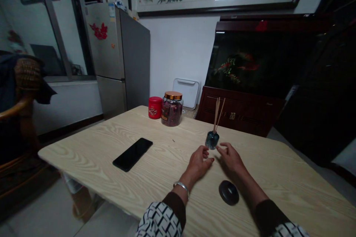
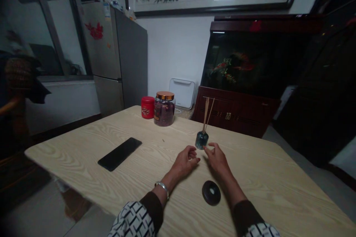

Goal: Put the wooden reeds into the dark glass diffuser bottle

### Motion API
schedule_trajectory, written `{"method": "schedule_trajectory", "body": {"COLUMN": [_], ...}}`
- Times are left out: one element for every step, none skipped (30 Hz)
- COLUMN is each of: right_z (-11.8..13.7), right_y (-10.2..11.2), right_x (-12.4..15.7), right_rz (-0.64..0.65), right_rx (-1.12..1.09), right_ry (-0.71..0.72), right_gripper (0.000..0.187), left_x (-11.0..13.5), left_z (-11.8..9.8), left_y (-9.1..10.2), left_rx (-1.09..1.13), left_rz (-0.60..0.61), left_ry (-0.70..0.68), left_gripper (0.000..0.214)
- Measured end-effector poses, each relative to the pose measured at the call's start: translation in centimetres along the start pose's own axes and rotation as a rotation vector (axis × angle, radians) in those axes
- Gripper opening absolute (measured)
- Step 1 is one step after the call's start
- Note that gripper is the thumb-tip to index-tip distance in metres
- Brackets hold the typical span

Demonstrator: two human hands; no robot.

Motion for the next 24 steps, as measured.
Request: {"method": "schedule_trajectory", "body": {"right_z": [-0.4, -0.6, -0.6, -0.2, 0.5, 1.6, 3.3, 5.4, 7.9, 10.7, 13.8, 17.1, 20.2, 23.2, 25.9, 28.2, 30.0, 31.2, 31.9, 32.0, 31.6, 30.8, 29.7, 28.5], "right_y": [0.1, 0.3, 0.5, 0.8, 1.2, 1.9, 2.6, 3.4, 4.4, 5.3, 6.3, 7.4, 8.4, 9.5, 10.5, 11.4, 12.0, 12.5, 12.7, 12.7, 12.4, 11.9, 11.3, 10.5], "right_x": [1.4, 2.6, 3.7, 4.5, 5.1, 5.3, 5.4, 5.2, 4.9, 4.5, 4.1, 3.8, 3.6, 3.5, 3.6, 3.8, 4.2, 4.7, 5.3, 5.8, 6.3, 6.8, 7.2, 7.4], "right_rz": [0.033, 0.062, 0.078, 0.087, 0.086, 0.077, 0.072, 0.081, 0.098, 0.125, 0.171, 0.217, 0.266, 0.307, 0.347, 0.373, 0.396, 0.414, 0.424, 0.431, 0.434, 0.436, 0.437, 0.441], "right_rx": [-0.049, -0.108, -0.173, -0.240, -0.295, -0.334, -0.366, -0.392, -0.447, -0.523, -0.609, -0.700, -0.784, -0.854, -0.912, -0.964, -1.010, -1.052, -1.091, -1.126, -1.160, -1.191, -1.224, -1.260], "right_ry": [-0.039, -0.077, -0.113, -0.151, -0.180, -0.193, -0.195, -0.185, -0.156, -0.126, -0.074, -0.003, 0.060, 0.124, 0.188, 0.252, 0.310, 0.358, 0.393, 0.415, 0.423, 0.419, 0.409, 0.397], "right_gripper": [0.047, 0.043, 0.041, 0.040, 0.042, 0.045, 0.049, 0.052, 0.057, 0.061, 0.065, 0.068, 0.070, 0.071, 0.072, 0.072, 0.072, 0.072, 0.072, 0.072, 0.072, 0.072, 0.072, 0.073], "left_x": [0.2, 0.4, 0.6, 0.8, 0.9, 0.9, 0.7, 0.5, 0.0, -0.5, -1.0, -1.5, -1.9, -2.1, -2.2, -2.0, -1.7, -1.4, -0.9, -0.5, -0.2, 0.1, 0.3, 0.4], "left_z": [0.1, 0.2, 0.2, 0.1, -0.2, -0.8, -1.8, -3.2, -5.2, -7.6, -10.3, -13.3, -16.4, -19.3, -21.9, -24.1, -25.8, -26.9, -27.4, -27.3, -26.8, -26.0, -25.0, -23.9], "left_y": [-0.1, -0.1, 0.0, 0.1, 0.4, 0.8, 1.3, 2.0, 2.9, 4.1, 5.5, 7.0, 8.5, 10.0, 11.4, 12.5, 13.5, 14.1, 14.4, 14.3, 13.9, 13.3, 12.4, 11.5], "left_rx": [-0.002, -0.003, -0.003, 0.007, 0.031, 0.069, 0.123, 0.185, 0.253, 0.331, 0.416, 0.500, 0.575, 0.635, 0.690, 0.732, 0.779, 0.820, 0.861, 0.899, 0.934, 0.965, 0.992, 1.016], "left_rz": [0.004, 0.008, 0.004, 0.001, 0.006, 0.025, 0.057, 0.099, 0.137, 0.169, 0.196, 0.233, 0.264, 0.297, 0.320, 0.337, 0.332, 0.329, 0.323, 0.316, 0.312, 0.309, 0.304, 0.298], "left_ry": [0.011, 0.022, 0.037, 0.052, 0.071, 0.086, 0.094, 0.092, 0.067, 0.025, -0.024, -0.087, -0.152, -0.215, -0.278, -0.336, -0.390, -0.432, -0.459, -0.473, -0.474, -0.467, -0.455, -0.441], "left_gripper": [0.031, 0.025, 0.021, 0.021, 0.023, 0.029, 0.037, 0.047, 0.057, 0.067, 0.076, 0.083, 0.087, 0.088, 0.087, 0.085, 0.082, 0.080, 0.080, 0.080, 0.082, 0.084, 0.087, 0.089]}}
Point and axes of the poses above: each hand's wrist, its own x-axis away from the middle knuckle, its own y-axis out of the back of the hand, z = x × y, the point moved 6 cm from there along -x, towards the middle knuckle, and after that the axes turned 13 degrees about -x, right-handed, at the moved point
